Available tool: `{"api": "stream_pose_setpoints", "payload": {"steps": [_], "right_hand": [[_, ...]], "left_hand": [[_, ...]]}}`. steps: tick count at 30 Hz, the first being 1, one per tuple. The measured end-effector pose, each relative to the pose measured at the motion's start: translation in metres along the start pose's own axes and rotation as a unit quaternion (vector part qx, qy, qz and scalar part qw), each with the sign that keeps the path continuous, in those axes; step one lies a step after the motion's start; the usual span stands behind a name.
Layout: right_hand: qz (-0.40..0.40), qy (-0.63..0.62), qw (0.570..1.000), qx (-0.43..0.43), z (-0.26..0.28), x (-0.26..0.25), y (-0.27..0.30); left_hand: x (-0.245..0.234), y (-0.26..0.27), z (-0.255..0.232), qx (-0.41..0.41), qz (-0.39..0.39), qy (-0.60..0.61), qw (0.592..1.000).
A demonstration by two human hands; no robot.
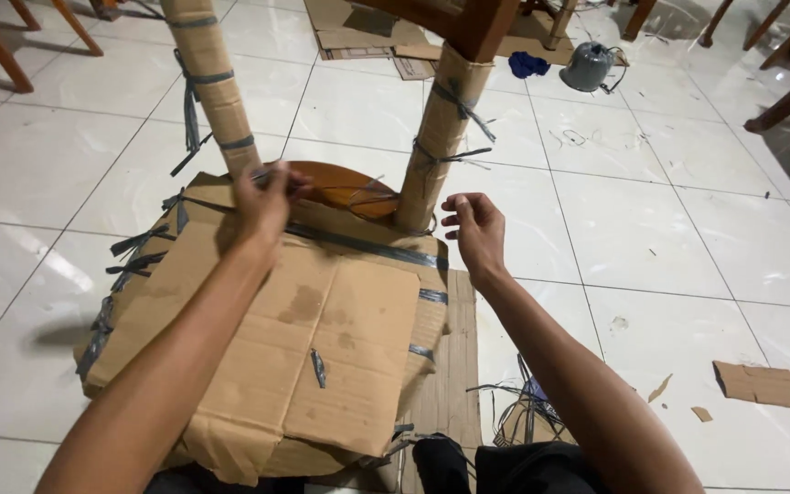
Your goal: Wrap a wooden chair with cardboard and secure it with plastic ties
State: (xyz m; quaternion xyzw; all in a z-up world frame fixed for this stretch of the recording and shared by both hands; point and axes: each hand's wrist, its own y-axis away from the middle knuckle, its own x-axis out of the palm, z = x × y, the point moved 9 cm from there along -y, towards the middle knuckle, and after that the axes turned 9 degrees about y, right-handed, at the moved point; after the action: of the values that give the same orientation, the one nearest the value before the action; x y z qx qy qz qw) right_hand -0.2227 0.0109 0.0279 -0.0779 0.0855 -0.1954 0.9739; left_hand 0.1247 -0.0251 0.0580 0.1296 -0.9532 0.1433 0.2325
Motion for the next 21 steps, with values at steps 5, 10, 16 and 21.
{"api": "stream_pose_setpoints", "payload": {"steps": [5, 10, 16, 21], "right_hand": [[0.003, 0.083, 0.995, -0.053, 0.001, 0.001, 0.000], [0.089, 0.188, 0.978, 0.023, -0.016, 0.017, 0.003], [0.109, 0.171, 0.965, 0.166, -0.119, 0.025, -0.040], [0.030, -0.020, 0.995, 0.093, -0.044, -0.010, -0.042]], "left_hand": [[0.049, 0.013, 0.006, 0.084, 0.084, -0.110, 0.987], [0.087, 0.017, 0.033, 0.049, 0.189, -0.038, 0.980], [0.102, 0.021, 0.026, 0.032, 0.175, 0.037, 0.983], [0.093, 0.009, 0.019, 0.052, 0.161, 0.041, 0.985]]}}
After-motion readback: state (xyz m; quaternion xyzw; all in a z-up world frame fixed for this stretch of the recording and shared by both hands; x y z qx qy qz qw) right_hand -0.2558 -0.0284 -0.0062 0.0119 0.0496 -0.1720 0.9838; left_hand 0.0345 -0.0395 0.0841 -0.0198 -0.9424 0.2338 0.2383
